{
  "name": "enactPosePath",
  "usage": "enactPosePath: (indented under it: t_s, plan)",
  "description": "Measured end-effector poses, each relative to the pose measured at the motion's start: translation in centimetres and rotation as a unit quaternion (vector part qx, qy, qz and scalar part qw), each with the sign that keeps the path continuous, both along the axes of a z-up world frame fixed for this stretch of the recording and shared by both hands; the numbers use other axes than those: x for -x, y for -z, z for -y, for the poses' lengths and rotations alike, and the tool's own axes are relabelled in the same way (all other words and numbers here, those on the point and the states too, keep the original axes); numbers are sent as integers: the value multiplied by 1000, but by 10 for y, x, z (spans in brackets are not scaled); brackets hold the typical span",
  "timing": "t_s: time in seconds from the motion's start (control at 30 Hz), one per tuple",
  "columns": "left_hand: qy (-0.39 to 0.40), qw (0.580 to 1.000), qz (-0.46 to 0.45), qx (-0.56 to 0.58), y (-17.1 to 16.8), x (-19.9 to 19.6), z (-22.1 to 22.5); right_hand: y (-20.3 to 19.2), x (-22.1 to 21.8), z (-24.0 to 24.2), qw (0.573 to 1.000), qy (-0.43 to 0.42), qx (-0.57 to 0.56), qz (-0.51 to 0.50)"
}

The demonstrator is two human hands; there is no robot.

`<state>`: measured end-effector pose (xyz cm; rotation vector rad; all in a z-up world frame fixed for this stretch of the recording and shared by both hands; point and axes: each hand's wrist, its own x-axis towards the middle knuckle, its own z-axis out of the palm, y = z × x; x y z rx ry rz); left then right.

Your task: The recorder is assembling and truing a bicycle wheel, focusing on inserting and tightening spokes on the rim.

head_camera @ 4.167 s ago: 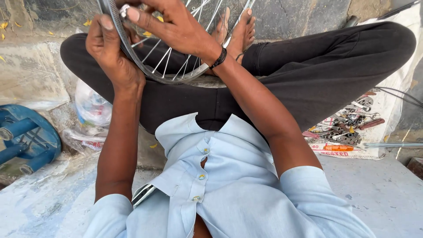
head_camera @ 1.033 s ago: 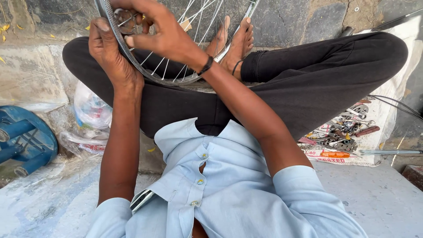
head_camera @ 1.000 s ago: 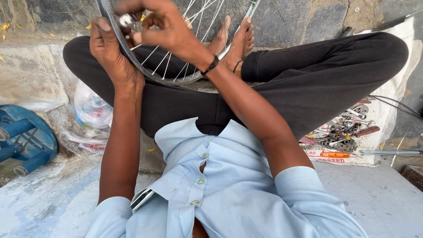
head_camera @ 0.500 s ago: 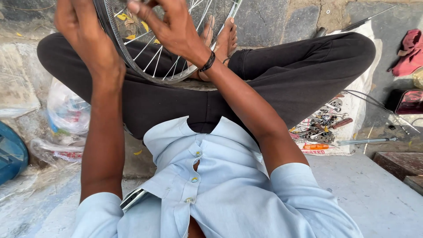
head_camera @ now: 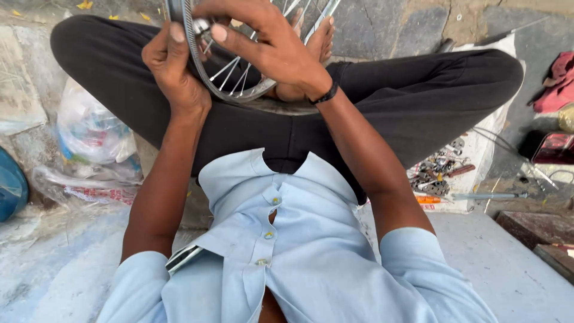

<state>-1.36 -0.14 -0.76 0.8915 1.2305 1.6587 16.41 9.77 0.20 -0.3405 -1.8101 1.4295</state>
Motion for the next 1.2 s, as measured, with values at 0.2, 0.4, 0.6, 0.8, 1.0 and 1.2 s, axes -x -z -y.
enactPosePath:
  t_s: [0.2, 0.4, 0.6, 0.8, 1.0, 1.2]
  plan:
    - [6, 999, 43, 2, 11, 9, -2, 1, 20, 14, 963, 200, -121, 137]
    - [-8, 999, 49, 3, -5, 4, -14, 13, 30, 5, 972, 167, -62, 156]
    - [25, 998, 60, -14, -8, 7, -18, -4, 35, 11, 980, 156, -78, 93]
    - [9, 997, 81, 3, 2, 7, -11, 62, 37, 14, 940, 240, -131, 206]
    - [14, 999, 44, -21, 10, 10, -14, 41, 40, 11, 970, 193, -68, 131]
    - [18, 998, 52, -17, 10, 11, -15, 8, 34, 10, 988, 139, -18, 58]
